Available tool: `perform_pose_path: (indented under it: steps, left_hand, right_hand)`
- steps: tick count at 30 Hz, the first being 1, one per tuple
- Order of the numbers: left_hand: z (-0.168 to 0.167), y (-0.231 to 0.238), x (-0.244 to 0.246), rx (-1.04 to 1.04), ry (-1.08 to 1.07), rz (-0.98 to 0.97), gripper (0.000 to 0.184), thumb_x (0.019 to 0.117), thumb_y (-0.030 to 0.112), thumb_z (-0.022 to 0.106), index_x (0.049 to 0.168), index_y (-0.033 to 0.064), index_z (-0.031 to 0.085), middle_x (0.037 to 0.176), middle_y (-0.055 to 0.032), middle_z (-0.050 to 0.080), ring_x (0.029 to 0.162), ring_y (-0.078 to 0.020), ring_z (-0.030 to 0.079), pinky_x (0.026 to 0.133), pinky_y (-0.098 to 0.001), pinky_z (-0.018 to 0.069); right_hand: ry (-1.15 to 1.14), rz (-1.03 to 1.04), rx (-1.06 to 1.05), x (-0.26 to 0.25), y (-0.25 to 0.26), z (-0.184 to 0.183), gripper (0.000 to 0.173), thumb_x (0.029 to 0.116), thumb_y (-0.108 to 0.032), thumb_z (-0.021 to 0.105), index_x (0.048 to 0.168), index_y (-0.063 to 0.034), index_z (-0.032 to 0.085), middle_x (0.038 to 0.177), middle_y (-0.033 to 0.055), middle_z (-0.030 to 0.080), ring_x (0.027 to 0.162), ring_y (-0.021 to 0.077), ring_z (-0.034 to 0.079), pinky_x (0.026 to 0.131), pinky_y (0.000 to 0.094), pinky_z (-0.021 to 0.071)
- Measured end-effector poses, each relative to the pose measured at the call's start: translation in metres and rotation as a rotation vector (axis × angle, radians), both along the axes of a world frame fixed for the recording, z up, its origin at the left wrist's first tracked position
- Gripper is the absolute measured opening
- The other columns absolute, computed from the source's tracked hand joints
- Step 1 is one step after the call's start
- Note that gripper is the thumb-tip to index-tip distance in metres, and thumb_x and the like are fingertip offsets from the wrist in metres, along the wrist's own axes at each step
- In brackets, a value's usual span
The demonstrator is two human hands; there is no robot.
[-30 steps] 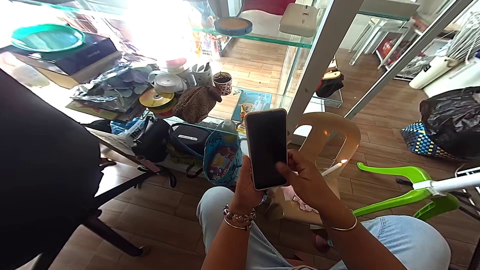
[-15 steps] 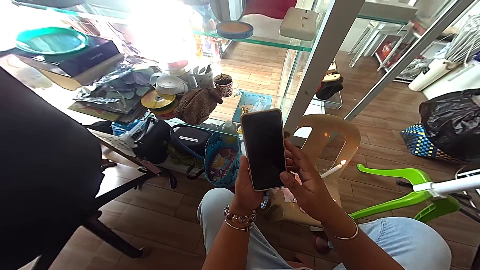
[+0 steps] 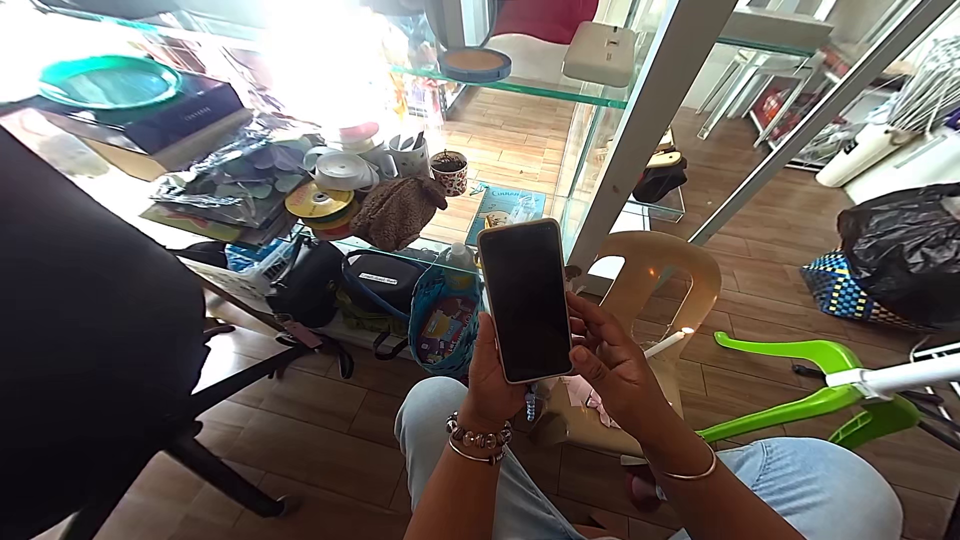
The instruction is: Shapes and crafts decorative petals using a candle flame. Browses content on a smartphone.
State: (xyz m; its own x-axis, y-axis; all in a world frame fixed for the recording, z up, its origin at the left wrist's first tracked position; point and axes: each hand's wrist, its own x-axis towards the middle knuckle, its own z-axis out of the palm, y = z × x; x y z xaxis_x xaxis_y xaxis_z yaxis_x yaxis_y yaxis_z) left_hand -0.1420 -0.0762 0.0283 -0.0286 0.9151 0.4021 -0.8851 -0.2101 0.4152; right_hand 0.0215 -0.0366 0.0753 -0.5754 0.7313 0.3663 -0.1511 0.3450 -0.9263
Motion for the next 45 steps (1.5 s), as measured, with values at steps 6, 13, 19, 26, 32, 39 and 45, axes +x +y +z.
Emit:
perform_pose_path:
  steps: [6,13,19,26,32,39,45]
  left_hand:
    - [-0.002,0.000,-0.002,-0.042,0.036,0.009,0.061,0.0974,0.067,0.048,0.131,0.0203,0.067,0.122,-0.0104,0.071,0.111,-0.0229,0.070,0.091,-0.0419,0.0595]
    - [0.000,-0.001,0.002,-0.012,0.088,0.055,0.054,0.0997,0.062,0.049,0.130,0.0215,0.067,0.121,-0.0032,0.072,0.114,-0.0142,0.068,0.098,-0.0349,0.0564]
    - [0.002,-0.002,0.008,-0.012,0.073,0.000,0.052,0.1003,0.060,0.049,0.130,0.0210,0.068,0.121,-0.0028,0.073,0.113,-0.0134,0.069,0.099,-0.0343,0.0561]
    - [0.002,-0.002,0.004,-0.044,0.064,0.034,0.055,0.0997,0.063,0.047,0.129,0.0218,0.068,0.120,-0.0046,0.073,0.110,-0.0150,0.070,0.093,-0.0340,0.0587]
    - [0.002,-0.002,0.007,-0.039,0.079,0.068,0.052,0.0998,0.060,0.049,0.128,0.0216,0.069,0.118,-0.0021,0.073,0.112,-0.0123,0.069,0.098,-0.0333,0.0562]
    - [-0.001,-0.001,0.000,-0.058,0.061,0.042,0.058,0.0984,0.066,0.047,0.129,0.0211,0.068,0.119,-0.0067,0.072,0.109,-0.0179,0.070,0.092,-0.0373,0.0592]
    - [-0.002,-0.001,-0.001,-0.054,0.068,0.029,0.061,0.0979,0.067,0.047,0.131,0.0200,0.067,0.121,-0.0104,0.072,0.108,-0.0206,0.071,0.088,-0.0370,0.0606]
  right_hand:
    - [-0.207,0.056,0.130,0.005,0.005,0.000,0.099,0.0840,-0.024,0.084,0.162,-0.0126,0.025,0.145,0.0119,0.052,0.125,0.0138,0.058,0.103,0.0265,0.0518]
    - [-0.162,-0.117,0.099,-0.007,-0.003,-0.004,0.087,0.0855,-0.020,0.080,0.156,-0.0044,0.031,0.132,0.0124,0.060,0.109,0.0095,0.066,0.090,0.0228,0.0575]
    - [-0.014,-0.195,-0.038,-0.006,0.003,0.001,0.036,0.1070,-0.021,0.050,0.139,-0.0053,0.047,0.108,0.0026,0.067,0.088,0.0063,0.068,0.075,0.0210,0.0584]
    - [-0.081,-0.042,-0.058,0.000,0.002,-0.001,0.063,0.0926,-0.021,0.073,0.146,-0.0029,0.045,0.124,0.0098,0.065,0.107,0.0144,0.068,0.091,0.0271,0.0587]
    - [-0.166,-0.104,-0.029,-0.010,-0.008,-0.004,0.100,0.0809,-0.026,0.085,0.157,-0.0031,0.025,0.132,0.0114,0.058,0.112,0.0087,0.065,0.093,0.0211,0.0562]
    - [-0.185,0.019,-0.026,-0.003,-0.002,-0.002,0.091,0.0883,-0.021,0.078,0.160,-0.0068,0.024,0.137,0.0126,0.057,0.114,0.0134,0.065,0.095,0.0263,0.0572]
    - [-0.162,0.079,-0.112,0.004,0.004,0.002,0.073,0.0931,-0.007,0.067,0.156,-0.0052,0.032,0.136,0.0131,0.058,0.114,0.0165,0.065,0.096,0.0278,0.0569]
